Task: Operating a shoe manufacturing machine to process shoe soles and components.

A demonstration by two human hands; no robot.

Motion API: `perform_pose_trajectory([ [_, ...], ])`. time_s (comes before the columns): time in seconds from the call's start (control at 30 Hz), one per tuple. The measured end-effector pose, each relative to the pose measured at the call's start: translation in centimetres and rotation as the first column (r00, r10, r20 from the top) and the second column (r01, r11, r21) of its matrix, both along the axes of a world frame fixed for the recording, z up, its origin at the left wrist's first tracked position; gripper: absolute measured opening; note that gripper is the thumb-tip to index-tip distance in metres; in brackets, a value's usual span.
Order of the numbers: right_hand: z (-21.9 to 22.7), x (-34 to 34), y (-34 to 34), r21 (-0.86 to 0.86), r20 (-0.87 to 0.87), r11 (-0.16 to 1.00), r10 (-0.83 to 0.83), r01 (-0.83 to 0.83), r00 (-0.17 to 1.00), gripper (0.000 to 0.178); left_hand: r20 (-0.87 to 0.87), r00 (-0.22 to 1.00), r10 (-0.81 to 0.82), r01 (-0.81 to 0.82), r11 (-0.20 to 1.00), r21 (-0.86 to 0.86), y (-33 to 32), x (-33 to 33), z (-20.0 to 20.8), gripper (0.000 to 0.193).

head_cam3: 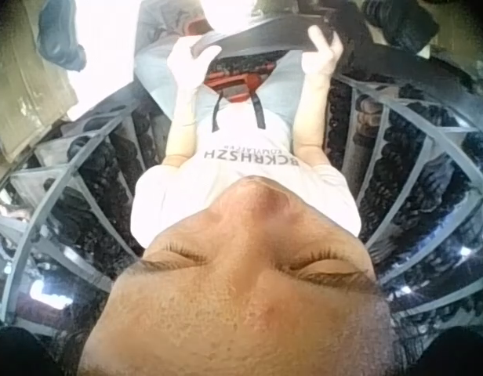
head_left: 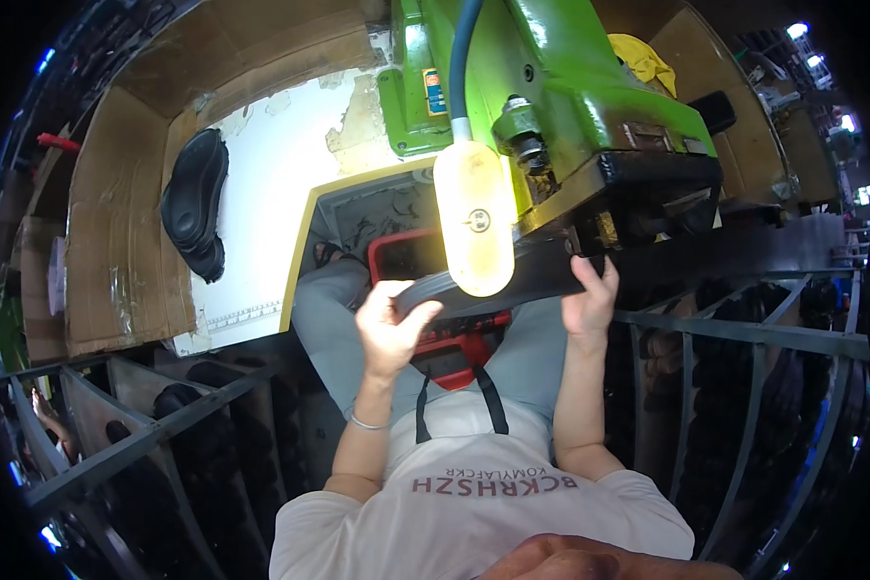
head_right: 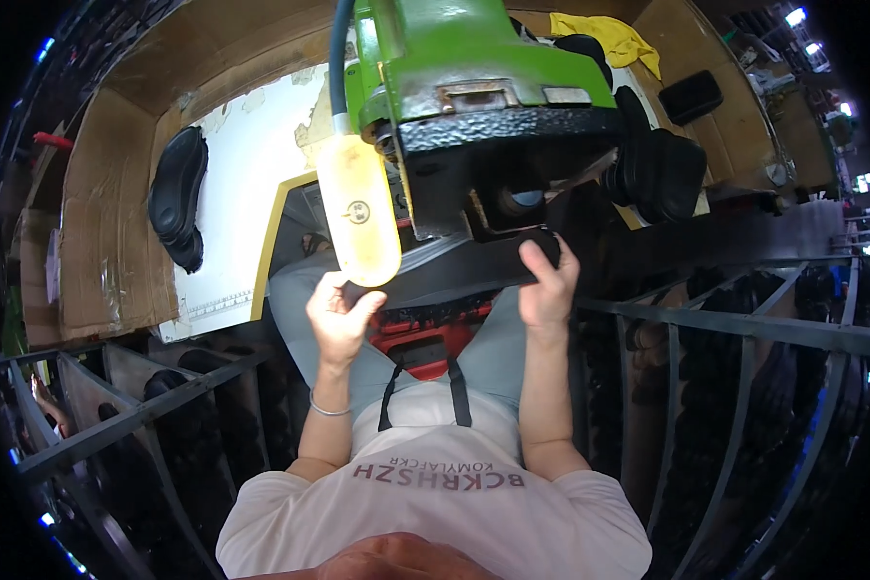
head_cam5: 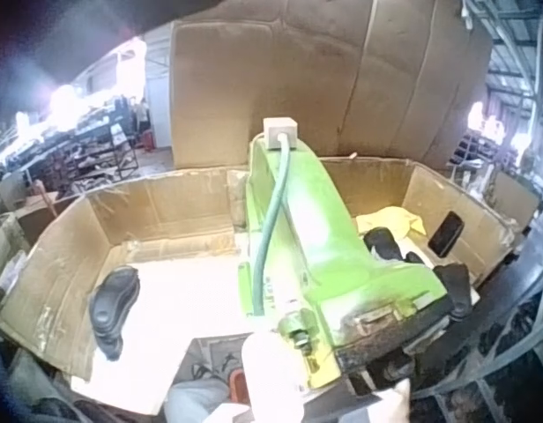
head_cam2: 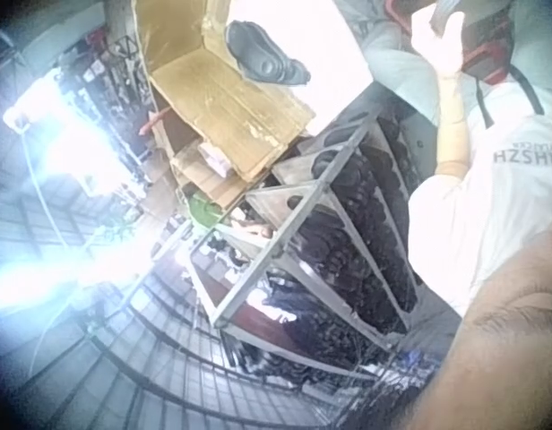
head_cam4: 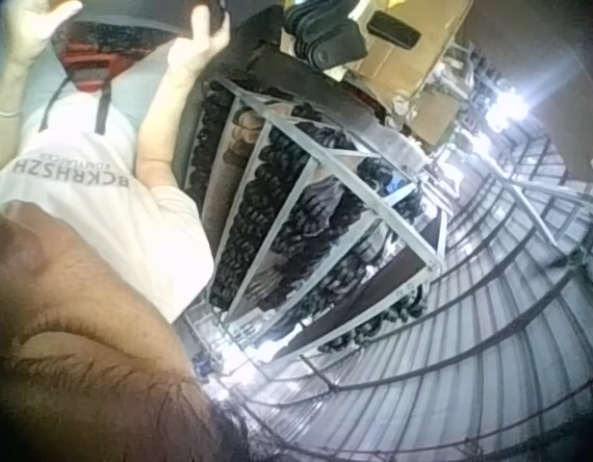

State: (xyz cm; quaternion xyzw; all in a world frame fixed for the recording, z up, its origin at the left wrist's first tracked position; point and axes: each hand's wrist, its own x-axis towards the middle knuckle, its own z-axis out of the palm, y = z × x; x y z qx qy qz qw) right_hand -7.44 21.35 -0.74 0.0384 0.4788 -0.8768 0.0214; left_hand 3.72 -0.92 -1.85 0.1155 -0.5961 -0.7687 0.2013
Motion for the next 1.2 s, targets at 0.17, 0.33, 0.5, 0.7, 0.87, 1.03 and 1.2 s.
perform_pose_trajectory([
  [0.17, 1.4, -1.9, 3.3, -0.15, -0.037, 0.981, -0.131, 0.124, 0.991, 0.026, 0.064, 0.998, -0.023, 0.037, 0.973, -0.229, 4.9, -3.3, 2.4, 0.031],
  [0.33, 2.1, -2.8, 4.7, -0.046, -0.08, 0.959, -0.282, 0.279, 0.956, 0.03, -0.203, 0.976, 0.072, -0.092, 0.992, -0.089, 7.2, -6.4, -0.8, 0.045],
  [0.5, 2.9, -1.7, 2.1, 0.102, -0.103, 0.964, -0.237, 0.248, 0.966, 0.023, -0.109, 0.994, -0.029, -0.006, 0.95, -0.313, 3.6, -4.0, 2.2, 0.029],
  [0.7, 1.7, -0.3, -0.1, 0.115, -0.044, 0.987, -0.107, 0.112, 0.993, 0.025, -0.026, 0.989, -0.143, 0.145, 0.981, 0.131, 0.2, -1.8, 0.8, 0.029],
  [0.87, 1.7, -1.5, 2.4, 0.031, -0.141, 0.978, -0.198, 0.204, 0.97, 0.029, -0.003, 1.0, -0.01, 0.01, 0.999, -0.047, 4.2, -3.3, 1.8, 0.026],
  [1.03, 2.2, -2.2, 2.4, 0.08, -0.068, 0.966, -0.24, 0.245, 0.968, 0.025, -0.28, 0.95, 0.136, -0.257, 0.849, -0.462, 4.2, -5.1, 1.1, 0.024],
  [1.2, 2.6, 0.1, -1.2, 0.109, -0.021, 0.986, -0.124, 0.126, 0.992, 0.021, -0.056, 0.995, 0.077, -0.075, 0.997, 0.035, 1.0, -1.7, 1.6, 0.022],
])
